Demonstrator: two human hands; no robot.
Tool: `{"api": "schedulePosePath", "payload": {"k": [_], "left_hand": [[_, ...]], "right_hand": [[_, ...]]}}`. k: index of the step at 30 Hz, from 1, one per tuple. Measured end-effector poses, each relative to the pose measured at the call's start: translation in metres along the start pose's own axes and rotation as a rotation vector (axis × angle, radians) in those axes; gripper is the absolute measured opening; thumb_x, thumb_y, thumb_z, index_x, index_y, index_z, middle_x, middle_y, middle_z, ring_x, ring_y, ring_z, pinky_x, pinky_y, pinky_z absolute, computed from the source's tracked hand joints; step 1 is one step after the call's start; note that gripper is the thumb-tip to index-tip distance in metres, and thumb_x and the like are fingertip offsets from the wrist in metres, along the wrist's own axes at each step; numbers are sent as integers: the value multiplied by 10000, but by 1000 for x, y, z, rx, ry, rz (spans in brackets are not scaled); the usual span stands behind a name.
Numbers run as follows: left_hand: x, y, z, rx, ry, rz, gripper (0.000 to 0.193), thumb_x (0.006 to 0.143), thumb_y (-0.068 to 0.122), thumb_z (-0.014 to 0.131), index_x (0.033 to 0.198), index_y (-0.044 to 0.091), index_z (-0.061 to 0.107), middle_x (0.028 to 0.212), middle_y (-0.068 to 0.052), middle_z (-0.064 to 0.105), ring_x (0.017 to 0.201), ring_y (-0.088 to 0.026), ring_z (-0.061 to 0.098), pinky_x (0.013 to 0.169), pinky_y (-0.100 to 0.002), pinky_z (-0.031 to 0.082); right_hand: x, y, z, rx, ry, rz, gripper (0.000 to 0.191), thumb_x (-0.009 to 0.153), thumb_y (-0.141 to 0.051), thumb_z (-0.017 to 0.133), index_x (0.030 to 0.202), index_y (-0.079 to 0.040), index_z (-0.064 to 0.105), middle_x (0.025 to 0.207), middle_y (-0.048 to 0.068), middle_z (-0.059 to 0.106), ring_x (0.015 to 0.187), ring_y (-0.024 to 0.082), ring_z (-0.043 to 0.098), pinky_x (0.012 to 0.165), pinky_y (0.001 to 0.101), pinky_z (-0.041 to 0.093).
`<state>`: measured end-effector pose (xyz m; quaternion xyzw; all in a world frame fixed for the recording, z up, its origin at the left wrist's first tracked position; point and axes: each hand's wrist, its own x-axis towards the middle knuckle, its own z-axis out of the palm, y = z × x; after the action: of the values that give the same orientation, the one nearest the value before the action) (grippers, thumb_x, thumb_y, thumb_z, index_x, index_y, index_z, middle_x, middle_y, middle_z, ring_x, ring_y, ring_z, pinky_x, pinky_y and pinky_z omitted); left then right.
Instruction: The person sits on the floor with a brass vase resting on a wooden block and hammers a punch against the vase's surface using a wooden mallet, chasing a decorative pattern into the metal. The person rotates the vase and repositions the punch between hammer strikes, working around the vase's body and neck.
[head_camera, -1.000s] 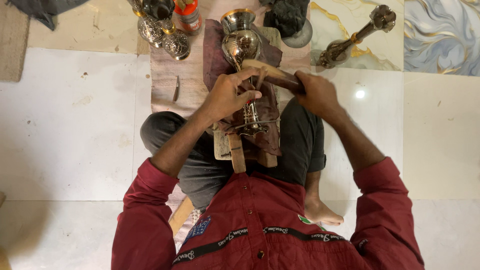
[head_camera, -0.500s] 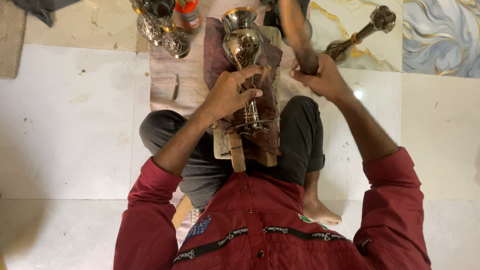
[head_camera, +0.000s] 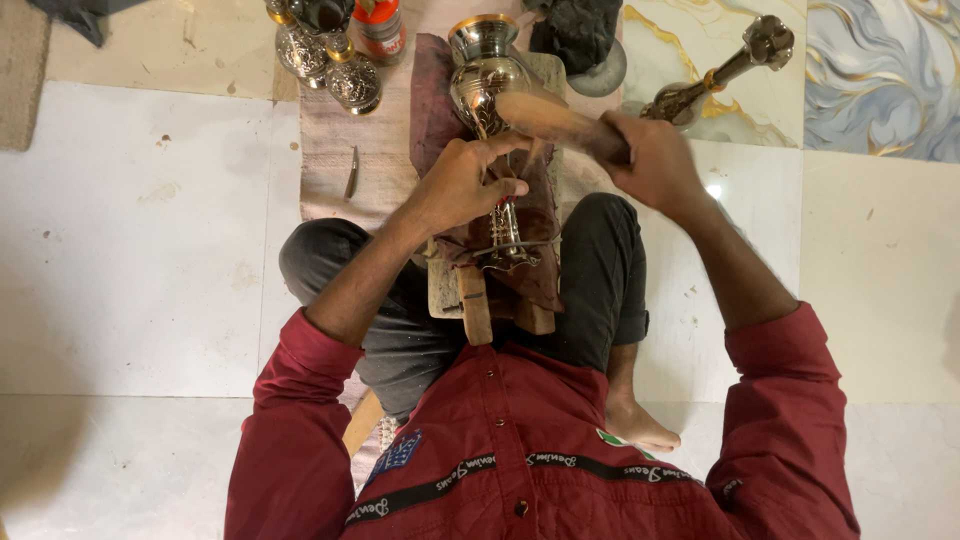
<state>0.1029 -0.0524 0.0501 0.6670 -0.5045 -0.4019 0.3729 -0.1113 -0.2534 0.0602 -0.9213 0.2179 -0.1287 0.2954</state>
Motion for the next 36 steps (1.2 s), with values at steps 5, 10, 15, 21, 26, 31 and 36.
{"api": "schedulePosePath", "payload": {"k": [5, 10, 15, 21, 26, 31, 36], "left_hand": [[3, -3, 0, -85, 56, 271, 536, 871, 123, 817, 1359, 32, 617, 1375, -125, 684, 850, -116, 743, 765, -298, 647], [4, -7, -1, -106, 32, 282, 543, 875, 119, 826, 1368, 21, 619, 1405, -144, 636, 831, -116, 736, 820, -301, 634], [4, 2, -4, -104, 25, 330, 551, 859, 127, 817, 1366, 30, 624, 1404, -158, 635, 789, -99, 718, 795, -295, 623], [6, -1, -4, -93, 14, 346, 537, 898, 149, 822, 1375, 18, 614, 1211, -140, 771, 842, -107, 753, 875, -313, 604], [11, -14, -2, -23, -22, 232, 560, 915, 171, 810, 1414, 29, 601, 1167, -200, 770, 933, -204, 748, 894, -353, 586], [13, -17, -2, -84, -19, 359, 563, 905, 166, 809, 1390, -17, 589, 1371, -207, 662, 1045, -206, 768, 963, -335, 592], [13, -17, -4, -72, -24, 402, 542, 900, 150, 802, 1392, 25, 611, 1408, -177, 651, 1034, -202, 767, 934, -337, 601]], "right_hand": [[-3, 1, 2, 211, -25, 204, 261, 944, -177, 795, 1126, -25, 686, 808, 100, 626, 634, 253, 579, 601, 410, 433], [-4, 3, 2, 282, 22, -22, 240, 1052, -200, 796, 1076, -2, 663, 913, 183, 658, 885, 312, 619, 791, 401, 523], [-4, 4, 1, -40, 56, 17, 361, 970, -237, 803, 1176, 10, 640, 882, 165, 696, 755, 236, 684, 714, 351, 534], [-8, 7, 0, -85, 79, -85, 282, 968, -197, 817, 1144, -27, 677, 939, 146, 703, 831, 280, 668, 725, 378, 519], [-12, 5, 3, 165, 43, 109, 251, 954, -157, 823, 1131, -56, 676, 877, 113, 631, 723, 279, 611, 673, 390, 472], [-14, 1, -1, 520, -17, 384, 240, 958, -195, 797, 1117, -79, 660, 781, 98, 579, 573, 265, 536, 560, 381, 400], [-15, 2, 0, 188, 59, 187, 244, 930, -157, 802, 1125, -86, 673, 801, 77, 648, 653, 234, 613, 604, 375, 447]]}}
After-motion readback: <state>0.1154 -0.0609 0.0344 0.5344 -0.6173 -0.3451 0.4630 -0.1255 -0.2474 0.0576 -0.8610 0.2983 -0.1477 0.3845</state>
